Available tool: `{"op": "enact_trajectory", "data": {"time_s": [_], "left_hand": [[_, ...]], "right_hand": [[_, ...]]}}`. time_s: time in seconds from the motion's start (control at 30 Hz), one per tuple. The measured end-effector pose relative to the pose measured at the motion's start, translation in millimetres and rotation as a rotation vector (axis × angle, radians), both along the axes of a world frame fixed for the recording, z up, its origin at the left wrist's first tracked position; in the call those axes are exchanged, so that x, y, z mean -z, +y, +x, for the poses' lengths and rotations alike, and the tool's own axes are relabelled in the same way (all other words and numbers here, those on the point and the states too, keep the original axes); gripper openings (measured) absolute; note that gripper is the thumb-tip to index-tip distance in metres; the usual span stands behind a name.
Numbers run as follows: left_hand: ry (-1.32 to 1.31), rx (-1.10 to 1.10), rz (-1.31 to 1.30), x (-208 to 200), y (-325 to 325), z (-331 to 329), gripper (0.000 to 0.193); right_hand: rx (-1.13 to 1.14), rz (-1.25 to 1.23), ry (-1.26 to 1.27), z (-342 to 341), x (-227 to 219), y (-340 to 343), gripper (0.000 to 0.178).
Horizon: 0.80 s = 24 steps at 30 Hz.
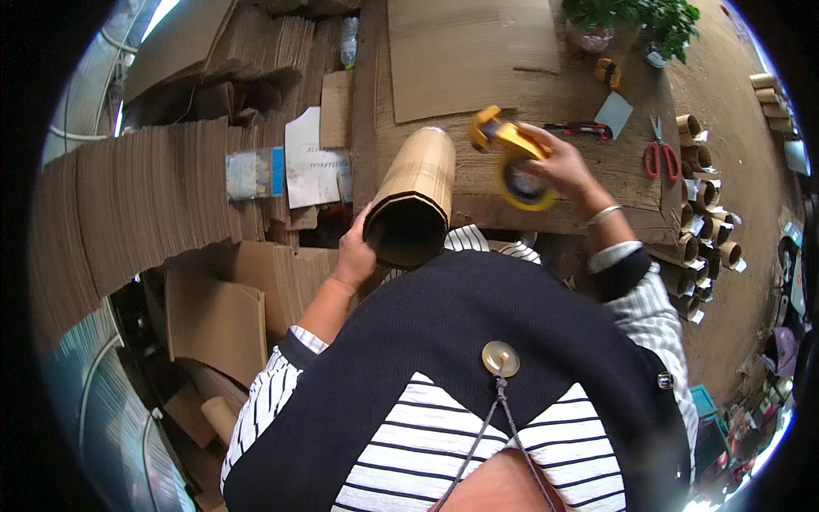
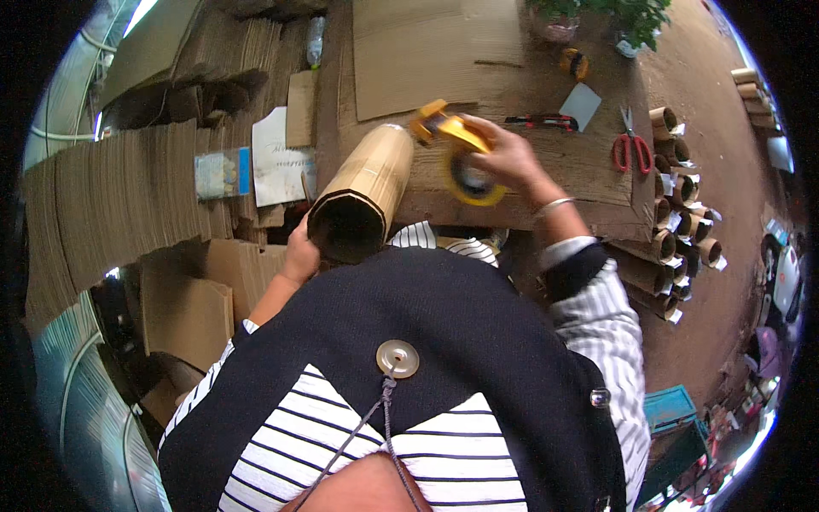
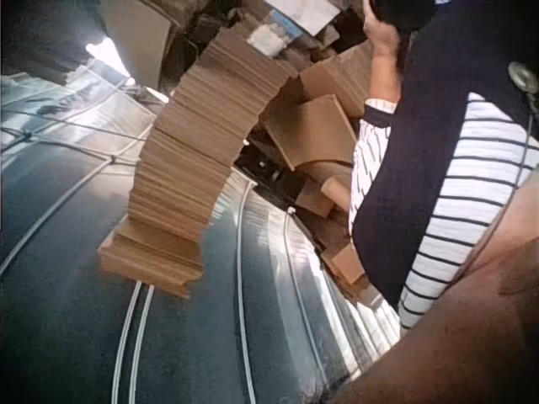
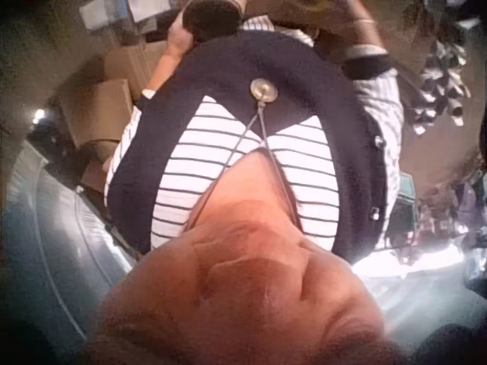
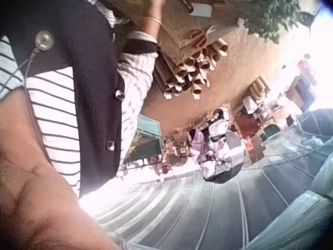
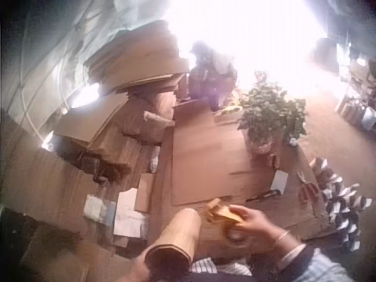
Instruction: The person rolls flat cardboard sheets into cylindrical tubes around a plastic bottle, secures the seam with a tape dispenser, and places the finished tubes on the table. The person also briefly moves a potted plant aside and back during the process.
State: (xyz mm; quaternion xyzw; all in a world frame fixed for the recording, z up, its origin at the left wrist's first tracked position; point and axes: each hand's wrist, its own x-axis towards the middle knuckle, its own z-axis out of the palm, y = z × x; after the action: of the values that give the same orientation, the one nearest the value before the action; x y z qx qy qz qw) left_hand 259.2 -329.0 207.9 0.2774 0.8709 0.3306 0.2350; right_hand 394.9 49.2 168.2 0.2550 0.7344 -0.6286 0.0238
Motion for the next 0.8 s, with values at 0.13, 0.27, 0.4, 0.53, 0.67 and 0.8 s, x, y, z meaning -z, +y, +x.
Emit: {"op": "enact_trajectory", "data": {"time_s": [0.13, 0.27, 0.4, 0.53, 0.67, 0.8], "left_hand": [[-0.086, -0.028, -0.018, 14, 24, -44, 0.037], [-0.354, -0.153, 0.096, -28, 56, -51, 0.035], [-0.282, -0.113, -0.125, -26, 93, -79, 0.034], [0.076, 0.415, -0.114, -17, 112, -115, 0.048], [-0.001, 0.632, -0.105, -8, 95, -160, 0.059], [-0.096, 0.572, -0.128, -11, 122, -149, 0.068]], "right_hand": [[0.264, -0.318, 0.4, -27, 61, -53, 0.07], [0.333, 0.036, 0.009, 22, 117, -25, 0.085], [0.469, 0.101, -0.264, 97, 131, 23, 0.073], [0.387, 0.142, -0.342, 142, 191, 55, 0.074], [0.201, 0.349, -0.453, 124, 182, 67, 0.069], [0.378, 0.291, -0.323, 114, 188, 122, 0.064]]}}
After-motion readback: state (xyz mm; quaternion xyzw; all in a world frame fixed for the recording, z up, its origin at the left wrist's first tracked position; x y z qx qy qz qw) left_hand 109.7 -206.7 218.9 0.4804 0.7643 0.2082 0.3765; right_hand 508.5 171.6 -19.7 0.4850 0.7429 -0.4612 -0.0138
